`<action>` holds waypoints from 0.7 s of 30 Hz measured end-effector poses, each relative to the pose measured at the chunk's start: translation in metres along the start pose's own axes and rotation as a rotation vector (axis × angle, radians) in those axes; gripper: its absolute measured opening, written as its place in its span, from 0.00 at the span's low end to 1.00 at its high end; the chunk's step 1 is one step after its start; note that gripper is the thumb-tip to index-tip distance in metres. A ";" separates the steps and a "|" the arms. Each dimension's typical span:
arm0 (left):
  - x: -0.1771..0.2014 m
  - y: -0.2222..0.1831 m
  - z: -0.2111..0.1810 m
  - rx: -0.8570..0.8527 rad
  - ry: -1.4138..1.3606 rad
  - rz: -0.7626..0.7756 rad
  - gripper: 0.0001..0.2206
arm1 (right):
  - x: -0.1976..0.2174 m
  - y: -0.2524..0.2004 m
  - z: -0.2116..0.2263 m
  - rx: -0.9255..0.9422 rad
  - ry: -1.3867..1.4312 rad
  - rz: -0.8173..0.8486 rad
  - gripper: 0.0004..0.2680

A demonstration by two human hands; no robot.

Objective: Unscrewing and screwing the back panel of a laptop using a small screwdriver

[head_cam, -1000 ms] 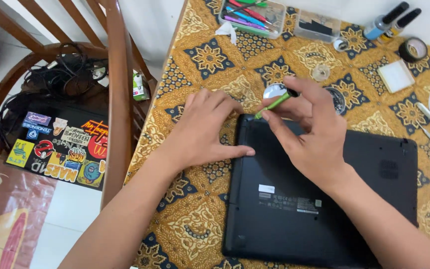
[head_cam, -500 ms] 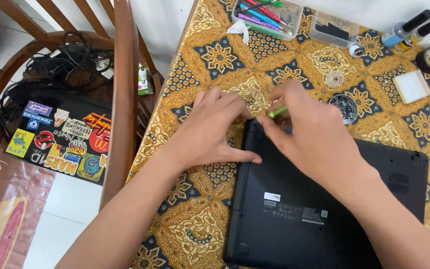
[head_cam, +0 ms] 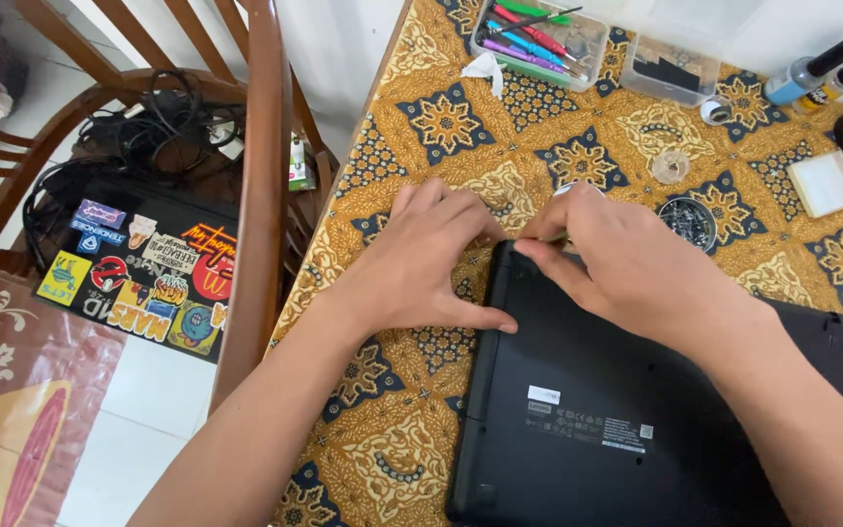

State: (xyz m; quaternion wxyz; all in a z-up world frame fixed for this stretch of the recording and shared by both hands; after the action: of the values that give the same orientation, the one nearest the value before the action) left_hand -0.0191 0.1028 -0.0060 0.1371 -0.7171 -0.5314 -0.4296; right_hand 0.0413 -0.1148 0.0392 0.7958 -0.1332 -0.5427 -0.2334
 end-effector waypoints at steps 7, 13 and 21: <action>-0.001 0.000 0.000 -0.016 0.010 -0.012 0.36 | 0.019 0.005 0.025 -0.270 -0.018 -0.068 0.10; -0.001 0.000 0.000 -0.006 0.021 0.003 0.37 | 0.044 0.036 0.038 -0.375 -0.339 0.201 0.13; -0.001 -0.001 -0.001 -0.020 0.025 0.000 0.37 | 0.053 0.068 0.045 -0.493 -0.525 0.650 0.19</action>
State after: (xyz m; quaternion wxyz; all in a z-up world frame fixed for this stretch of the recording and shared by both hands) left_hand -0.0199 0.1022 -0.0065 0.1364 -0.7129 -0.5255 -0.4438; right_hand 0.0561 -0.0474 0.1083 0.6085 -0.5348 -0.5839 -0.0526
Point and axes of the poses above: each hand's wrist, its own y-axis towards the middle knuckle, its own x-axis out of the back of the hand, z = x × y, the point moved 1 cm from there along y, towards the middle knuckle, and after that the axes turned 1 degree about -y, right-handed, at the moved point
